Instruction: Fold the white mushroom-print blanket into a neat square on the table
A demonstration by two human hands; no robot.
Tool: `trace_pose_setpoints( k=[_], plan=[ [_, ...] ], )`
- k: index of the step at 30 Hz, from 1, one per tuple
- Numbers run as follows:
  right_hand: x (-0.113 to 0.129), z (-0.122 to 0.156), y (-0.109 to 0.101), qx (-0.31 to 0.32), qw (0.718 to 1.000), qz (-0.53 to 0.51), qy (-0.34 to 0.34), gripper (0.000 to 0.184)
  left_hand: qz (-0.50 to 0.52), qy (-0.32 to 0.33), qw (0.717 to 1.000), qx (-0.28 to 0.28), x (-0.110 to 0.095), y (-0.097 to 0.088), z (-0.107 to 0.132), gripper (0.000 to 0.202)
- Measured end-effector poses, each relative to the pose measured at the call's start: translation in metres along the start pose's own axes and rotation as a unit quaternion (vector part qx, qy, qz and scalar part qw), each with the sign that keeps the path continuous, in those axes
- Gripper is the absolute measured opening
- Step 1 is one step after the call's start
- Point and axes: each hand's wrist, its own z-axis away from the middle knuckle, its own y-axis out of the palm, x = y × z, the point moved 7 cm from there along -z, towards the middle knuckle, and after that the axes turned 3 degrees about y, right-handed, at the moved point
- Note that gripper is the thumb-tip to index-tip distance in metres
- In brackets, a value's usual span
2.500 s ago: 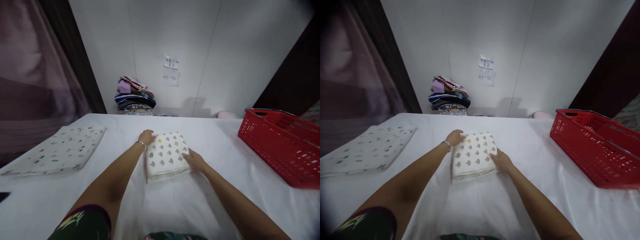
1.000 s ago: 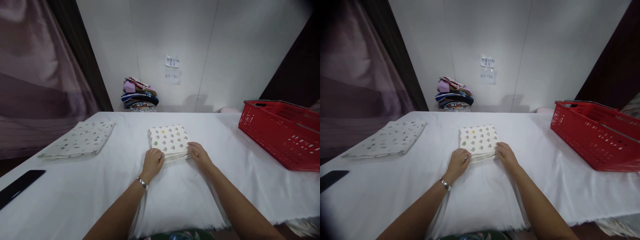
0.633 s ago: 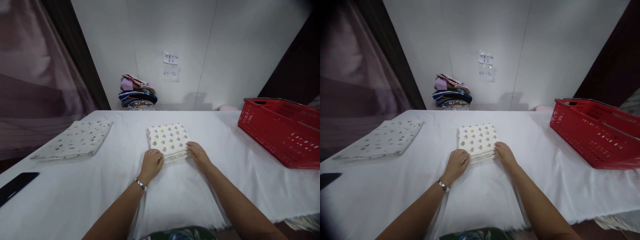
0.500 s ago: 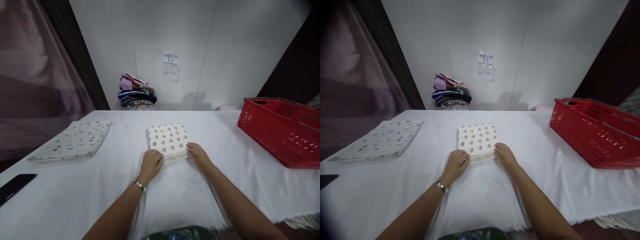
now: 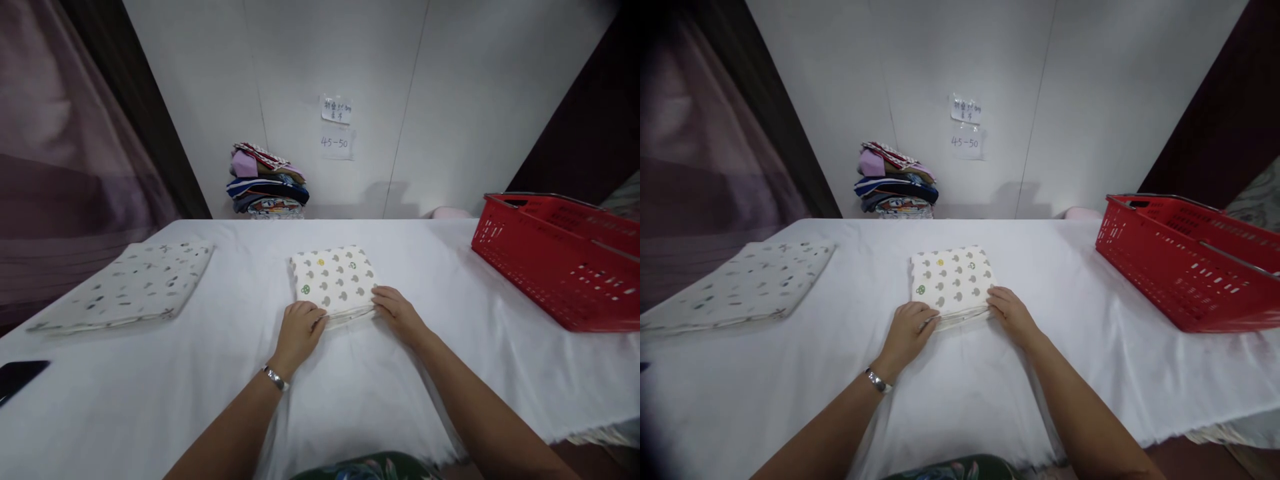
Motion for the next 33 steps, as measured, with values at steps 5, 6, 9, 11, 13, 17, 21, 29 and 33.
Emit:
trace_pose_setpoints(
  k=[5, 6, 9, 11, 13, 17, 21, 29, 33],
  plan=[
    [0.0015, -0.0036, 0.0008, -0.017, 1.000, 0.017, 0.000, 0.024, -0.001, 0.002, 1.000, 0.012, -0.0002, 0.0017, -0.0014, 0.023],
    [0.0020, -0.0041, 0.0007, -0.018, 1.000, 0.020, -0.002, 0.024, -0.002, 0.004, 1.000, 0.012, -0.0001, 0.0018, -0.0014, 0.023],
    [0.0022, -0.0049, 0.0006, -0.017, 0.999, 0.026, -0.003, 0.025, -0.007, 0.009, 1.000, 0.007, -0.0006, 0.0012, -0.0012, 0.023],
    [0.0018, -0.0046, 0.0010, -0.012, 1.000, 0.026, -0.003, 0.025, -0.011, 0.012, 1.000, 0.005, -0.0014, 0.0007, -0.0010, 0.024],
    [0.0012, -0.0037, 0.0016, -0.007, 1.000, 0.024, -0.005, 0.025, -0.017, 0.014, 1.000, 0.009, -0.0023, 0.0006, -0.0008, 0.024],
    [0.0002, -0.0001, 0.0028, 0.010, 1.000, 0.016, -0.013, 0.026, -0.023, 0.011, 1.000, 0.018, -0.0029, 0.0005, 0.0001, 0.024],
    [-0.0020, 0.0037, 0.0026, 0.020, 1.000, 0.000, -0.013, 0.030, -0.011, 0.012, 1.000, 0.023, -0.0018, 0.0004, 0.0019, 0.016],
    [-0.0026, 0.0025, 0.0036, 0.020, 0.999, 0.017, -0.020, 0.031, -0.014, 0.007, 1.000, 0.026, 0.0003, 0.0012, 0.0013, 0.016],
    [0.0020, 0.0004, 0.0043, 0.025, 0.998, 0.044, -0.031, 0.031, -0.023, 0.007, 0.999, 0.028, -0.0004, 0.0010, 0.0003, 0.021]
  ],
)
